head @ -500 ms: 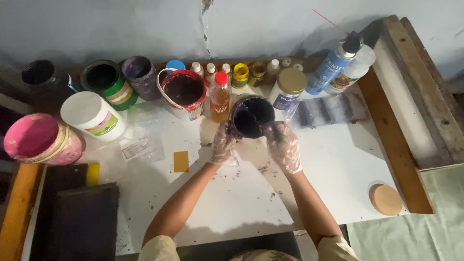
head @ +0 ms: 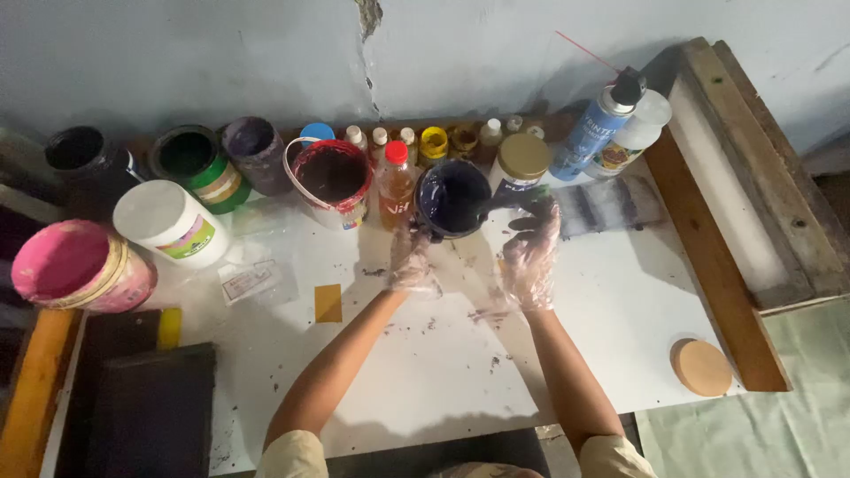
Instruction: Preparing a screen printing frame by manually rubbing ink or emulsion onto the mesh surface
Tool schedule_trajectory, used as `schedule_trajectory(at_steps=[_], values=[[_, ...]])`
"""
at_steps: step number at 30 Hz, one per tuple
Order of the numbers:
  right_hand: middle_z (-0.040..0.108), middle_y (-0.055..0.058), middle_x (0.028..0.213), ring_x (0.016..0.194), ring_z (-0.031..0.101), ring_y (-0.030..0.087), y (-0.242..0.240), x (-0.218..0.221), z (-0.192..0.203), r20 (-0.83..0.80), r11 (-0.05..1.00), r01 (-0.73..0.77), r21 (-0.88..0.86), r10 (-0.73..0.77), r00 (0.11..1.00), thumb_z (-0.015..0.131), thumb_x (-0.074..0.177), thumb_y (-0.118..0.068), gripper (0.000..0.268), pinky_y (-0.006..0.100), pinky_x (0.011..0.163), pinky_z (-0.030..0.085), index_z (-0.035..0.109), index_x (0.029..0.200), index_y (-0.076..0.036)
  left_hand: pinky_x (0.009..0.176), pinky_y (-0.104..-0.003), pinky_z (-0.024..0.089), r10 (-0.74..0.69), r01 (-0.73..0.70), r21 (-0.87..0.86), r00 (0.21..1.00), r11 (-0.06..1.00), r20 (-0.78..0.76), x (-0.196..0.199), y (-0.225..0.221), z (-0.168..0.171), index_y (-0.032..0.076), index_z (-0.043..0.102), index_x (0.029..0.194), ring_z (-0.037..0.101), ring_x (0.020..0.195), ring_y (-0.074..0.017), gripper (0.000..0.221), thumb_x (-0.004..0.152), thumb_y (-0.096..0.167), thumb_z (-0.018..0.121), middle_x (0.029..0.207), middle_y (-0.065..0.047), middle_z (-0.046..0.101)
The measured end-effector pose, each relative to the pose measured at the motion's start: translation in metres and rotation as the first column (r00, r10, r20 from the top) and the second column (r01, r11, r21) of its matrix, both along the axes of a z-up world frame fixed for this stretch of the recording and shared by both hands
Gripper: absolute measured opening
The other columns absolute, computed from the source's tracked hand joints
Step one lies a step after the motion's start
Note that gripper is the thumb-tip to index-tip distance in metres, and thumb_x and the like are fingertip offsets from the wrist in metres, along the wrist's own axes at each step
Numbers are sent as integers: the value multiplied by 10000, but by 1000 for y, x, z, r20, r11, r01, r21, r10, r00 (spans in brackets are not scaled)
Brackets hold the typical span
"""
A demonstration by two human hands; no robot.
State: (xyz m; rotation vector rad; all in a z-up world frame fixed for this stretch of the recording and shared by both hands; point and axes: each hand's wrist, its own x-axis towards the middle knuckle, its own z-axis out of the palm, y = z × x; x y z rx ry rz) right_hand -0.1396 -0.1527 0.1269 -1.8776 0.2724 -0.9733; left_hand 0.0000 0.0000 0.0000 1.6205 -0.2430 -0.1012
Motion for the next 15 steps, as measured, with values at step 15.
schedule_trajectory(at_steps=[15], values=[[734, 230, 894, 598, 704, 226, -15, 38, -71, 162, 738, -94, 668, -21, 986, 257, 1123, -389, 585, 228, 402, 517, 675, 1099, 19, 849, -361, 630, 207, -180, 226, 973, 957, -100, 4, -25, -34, 127, 711, 1212, 737, 1018, -279, 442, 918, 455, 686, 1100, -129, 753]])
